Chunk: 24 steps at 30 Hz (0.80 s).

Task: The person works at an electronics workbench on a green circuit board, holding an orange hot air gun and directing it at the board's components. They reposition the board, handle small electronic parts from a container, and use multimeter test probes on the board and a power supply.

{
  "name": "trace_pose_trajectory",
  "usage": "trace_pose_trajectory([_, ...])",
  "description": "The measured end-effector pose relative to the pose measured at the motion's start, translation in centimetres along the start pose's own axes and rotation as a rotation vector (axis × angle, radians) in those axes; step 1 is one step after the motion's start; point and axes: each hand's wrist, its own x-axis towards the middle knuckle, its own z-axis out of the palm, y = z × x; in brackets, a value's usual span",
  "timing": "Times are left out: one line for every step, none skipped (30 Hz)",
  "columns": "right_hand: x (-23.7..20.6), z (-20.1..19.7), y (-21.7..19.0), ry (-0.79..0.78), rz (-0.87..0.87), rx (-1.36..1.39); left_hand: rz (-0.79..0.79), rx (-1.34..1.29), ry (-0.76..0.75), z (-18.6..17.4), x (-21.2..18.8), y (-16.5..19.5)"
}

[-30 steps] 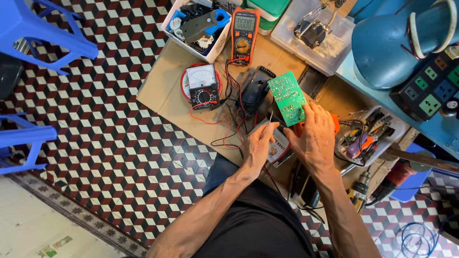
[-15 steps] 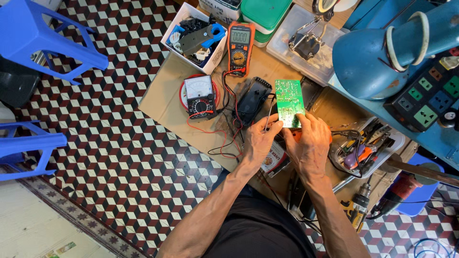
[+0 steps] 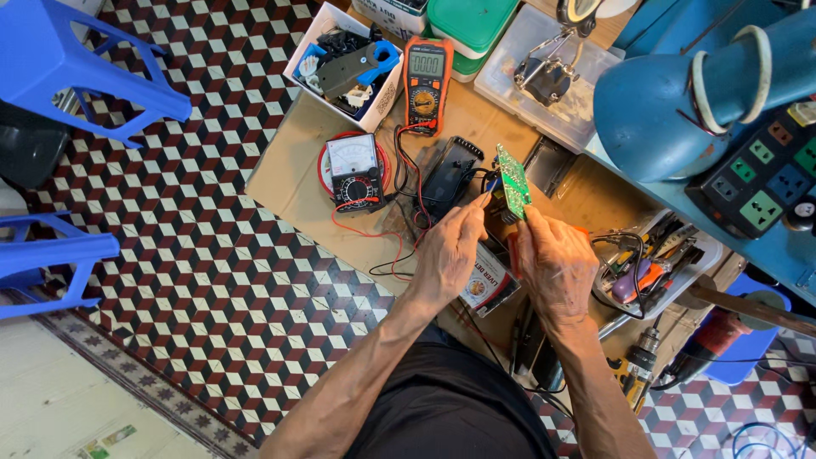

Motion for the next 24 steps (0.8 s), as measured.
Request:
trace_pose_trajectory([0.1,0.0,-0.1,0.0,0.003,-0.006,0.019,0.054,0.044,0.1,-0.5,0.6])
trace_pose_trajectory([0.3,0.1,-0.3,-0.002,0.006,-0.012,0.036,0.108,0.087,0.0,-0.8,1.1])
trace_pose_trajectory([0.6,0.2,-0.3,-0.004,0.005,-0.024,-0.092,0.025,0.049,-0.1,-1.2,1.6])
trace_pose_trajectory([0.8,0.2,-0.3,-0.008,0.004,-0.036,-0.218,-0.06,0.008,0.0,-1.7,2.0])
trace_pose_trajectory([1.0,0.3,-0.4,-0.012,0.005,-0.05,-0.344,-0.148,-0.037,0.0,-2.2,2.4])
trace_pose_trajectory([1.0,0.4,-0.5,-0.03,0.028,-0.034,-0.277,-0.147,-0.017,0.0,-2.2,2.6])
trace_pose_trajectory([1.1,0.3,-0.4,-0.047,0.05,-0.019,-0.209,-0.146,0.002,0.2,-2.1,2.7])
trace_pose_trajectory([1.1,0.4,-0.4,-0.064,0.073,-0.005,-0.141,-0.144,0.019,0.4,-2.1,2.7])
trace_pose_trajectory([1.1,0.5,-0.3,-0.06,0.067,-0.005,-0.177,-0.145,0.006,0.5,-2.3,2.7])
trace_pose_trajectory([1.2,0.6,-0.1,-0.055,0.062,-0.004,-0.213,-0.145,-0.009,0.7,-2.5,2.7])
trace_pose_trajectory([1.4,0.8,0.1,-0.05,0.055,-0.002,-0.248,-0.145,-0.022,1.0,-2.6,2.6])
trace_pose_trajectory([1.4,0.9,0.2,-0.058,0.065,0.002,-0.202,-0.18,0.0,1.2,-2.6,2.5])
trace_pose_trajectory([1.4,1.1,0.3,-0.066,0.076,0.007,-0.155,-0.215,0.022,1.6,-2.7,2.5])
trace_pose_trajectory([1.3,1.2,0.4,-0.073,0.088,0.011,-0.108,-0.249,0.042,1.9,-2.7,2.4])
trace_pose_trajectory([1.3,1.2,0.6,-0.079,0.093,0.019,-0.107,-0.211,0.049,2.2,-2.6,2.4])
trace_pose_trajectory([1.3,1.3,0.7,-0.084,0.099,0.028,-0.106,-0.173,0.056,2.4,-2.5,2.3])
trace_pose_trajectory([1.3,1.3,0.8,-0.088,0.106,0.037,-0.104,-0.133,0.062,2.6,-2.4,2.2])
trace_pose_trajectory([1.2,1.3,0.9,-0.1,0.126,0.035,-0.104,-0.133,0.07,2.8,-2.3,2.2])
trace_pose_trajectory([1.1,1.3,0.9,-0.112,0.146,0.034,-0.103,-0.133,0.079,2.9,-2.2,2.1])
trace_pose_trajectory([1.1,1.2,0.9,-0.123,0.166,0.033,-0.101,-0.132,0.086,3.1,-2.0,2.1])
trace_pose_trajectory([1.1,1.2,1.0,-0.123,0.169,0.032,-0.089,-0.138,0.097,3.2,-1.9,2.0])
trace_pose_trajectory([1.1,1.2,0.9,-0.122,0.171,0.031,-0.076,-0.144,0.109,3.3,-1.8,2.0])
trace_pose_trajectory([1.0,1.1,0.9,-0.122,0.173,0.031,-0.063,-0.15,0.12,3.4,-1.7,2.0])
trace_pose_trajectory([1.1,1.1,0.9,-0.128,0.181,0.027,-0.06,-0.148,0.123,3.5,-1.7,2.0])
